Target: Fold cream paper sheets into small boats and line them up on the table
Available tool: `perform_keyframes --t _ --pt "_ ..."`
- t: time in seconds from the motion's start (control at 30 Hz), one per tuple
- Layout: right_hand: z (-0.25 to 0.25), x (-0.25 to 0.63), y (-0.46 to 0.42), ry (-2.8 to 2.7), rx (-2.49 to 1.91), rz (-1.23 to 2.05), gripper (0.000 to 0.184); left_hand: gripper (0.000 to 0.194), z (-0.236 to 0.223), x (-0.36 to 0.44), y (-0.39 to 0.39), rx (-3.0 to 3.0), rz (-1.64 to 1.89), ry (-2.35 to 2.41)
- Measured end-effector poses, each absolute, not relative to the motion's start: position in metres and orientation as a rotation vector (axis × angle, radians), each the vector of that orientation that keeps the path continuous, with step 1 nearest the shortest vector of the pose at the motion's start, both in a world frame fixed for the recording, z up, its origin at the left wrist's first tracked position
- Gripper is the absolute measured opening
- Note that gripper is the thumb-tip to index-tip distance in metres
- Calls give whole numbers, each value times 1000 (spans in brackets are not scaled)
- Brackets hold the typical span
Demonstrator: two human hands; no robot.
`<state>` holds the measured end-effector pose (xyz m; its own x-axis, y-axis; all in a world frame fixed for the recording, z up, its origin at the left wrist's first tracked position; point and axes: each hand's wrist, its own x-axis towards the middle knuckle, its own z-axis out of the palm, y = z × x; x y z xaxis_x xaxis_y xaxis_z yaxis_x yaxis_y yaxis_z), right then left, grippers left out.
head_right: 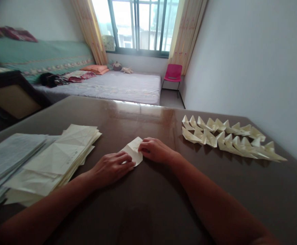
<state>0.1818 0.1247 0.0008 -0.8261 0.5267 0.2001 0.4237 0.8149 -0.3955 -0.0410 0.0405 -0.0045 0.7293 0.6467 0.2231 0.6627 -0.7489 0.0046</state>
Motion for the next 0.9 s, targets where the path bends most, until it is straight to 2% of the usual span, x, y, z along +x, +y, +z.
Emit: perform_keyframes --t 0.13,0.37,0.9 --pt "8 183 121 -2695 -691 738 12 27 -2 -45 44 -2956 -445 -1284" --pt "7 181 122 -2700 -691 770 13 30 -11 -45 60 -2714 -579 -1964" --pt "11 181 117 -2732 -741 677 17 21 -5 -38 66 -2647 -403 -2038"
